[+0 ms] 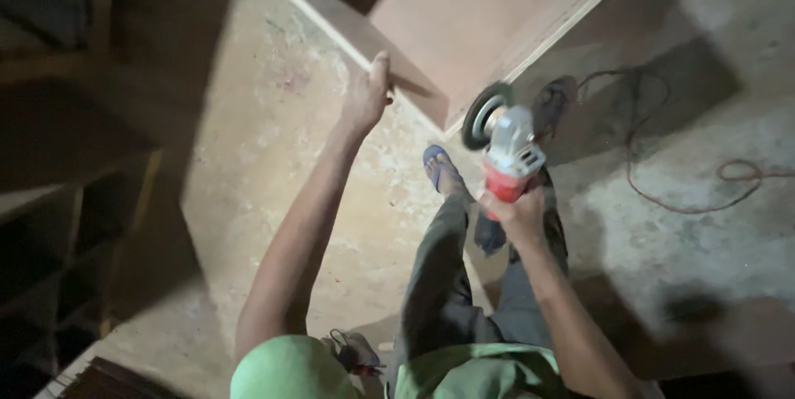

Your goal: The person uses a handheld electric sander to smooth the surfaces of a wooden box. They systematically sand the exterior faces and edges, then flip the box to sand the interior surfaces and corners. The person repositions the box multiple times to access different sides.

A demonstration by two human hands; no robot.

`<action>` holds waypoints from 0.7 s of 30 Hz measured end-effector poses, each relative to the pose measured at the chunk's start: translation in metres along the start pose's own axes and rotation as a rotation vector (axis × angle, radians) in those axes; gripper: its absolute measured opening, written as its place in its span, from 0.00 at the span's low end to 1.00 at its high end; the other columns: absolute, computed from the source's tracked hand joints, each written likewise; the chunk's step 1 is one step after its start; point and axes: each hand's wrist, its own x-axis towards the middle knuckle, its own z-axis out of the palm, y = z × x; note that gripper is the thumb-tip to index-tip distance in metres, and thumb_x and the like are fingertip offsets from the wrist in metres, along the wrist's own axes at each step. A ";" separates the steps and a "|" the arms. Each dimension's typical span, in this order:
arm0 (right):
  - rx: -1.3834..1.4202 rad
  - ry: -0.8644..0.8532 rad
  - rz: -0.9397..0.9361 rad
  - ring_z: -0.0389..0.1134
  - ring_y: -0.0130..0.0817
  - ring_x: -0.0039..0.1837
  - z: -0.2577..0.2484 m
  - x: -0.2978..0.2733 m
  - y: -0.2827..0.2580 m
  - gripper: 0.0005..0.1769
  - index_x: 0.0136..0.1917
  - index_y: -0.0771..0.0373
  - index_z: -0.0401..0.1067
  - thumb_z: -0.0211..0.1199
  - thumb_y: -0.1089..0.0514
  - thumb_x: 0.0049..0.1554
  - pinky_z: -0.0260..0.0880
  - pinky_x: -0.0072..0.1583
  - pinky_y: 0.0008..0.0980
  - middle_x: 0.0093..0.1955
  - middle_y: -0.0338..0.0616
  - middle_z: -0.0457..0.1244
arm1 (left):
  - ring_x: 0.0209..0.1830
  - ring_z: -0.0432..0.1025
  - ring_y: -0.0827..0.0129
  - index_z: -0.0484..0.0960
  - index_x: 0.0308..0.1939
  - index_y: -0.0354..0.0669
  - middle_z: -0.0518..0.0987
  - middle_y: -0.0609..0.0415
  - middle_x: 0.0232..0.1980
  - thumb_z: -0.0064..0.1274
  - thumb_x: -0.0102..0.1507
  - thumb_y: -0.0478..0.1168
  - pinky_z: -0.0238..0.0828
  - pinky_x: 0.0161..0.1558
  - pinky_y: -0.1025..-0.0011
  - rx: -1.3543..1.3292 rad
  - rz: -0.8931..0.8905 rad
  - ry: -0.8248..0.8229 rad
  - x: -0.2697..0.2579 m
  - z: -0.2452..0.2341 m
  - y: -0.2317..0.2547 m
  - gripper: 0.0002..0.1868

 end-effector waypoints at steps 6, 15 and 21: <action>-0.206 -0.043 -0.141 0.70 0.29 0.50 0.030 -0.050 0.054 0.27 0.55 0.69 0.72 0.75 0.60 0.43 0.70 0.54 0.30 0.49 0.41 0.69 | 0.39 0.76 0.54 0.77 0.47 0.28 0.79 0.40 0.39 0.39 0.77 0.57 0.73 0.45 0.61 0.195 0.535 0.011 0.009 -0.021 0.020 0.30; -0.167 0.064 -0.218 0.72 0.31 0.50 -0.046 -0.074 0.047 0.25 0.56 0.68 0.73 0.73 0.64 0.45 0.72 0.54 0.31 0.49 0.41 0.70 | 0.40 0.80 0.51 0.85 0.40 0.41 0.83 0.44 0.37 0.45 0.70 0.62 0.75 0.49 0.54 0.640 0.257 0.155 -0.023 -0.026 0.138 0.28; 0.027 0.274 -0.138 0.67 0.28 0.43 -0.144 -0.047 0.003 0.19 0.55 0.66 0.72 0.71 0.67 0.49 0.69 0.46 0.31 0.43 0.39 0.67 | 0.60 0.72 0.47 0.74 0.64 0.39 0.79 0.39 0.60 0.50 0.67 0.62 0.70 0.56 0.54 0.531 0.568 -0.094 0.019 0.156 0.184 0.33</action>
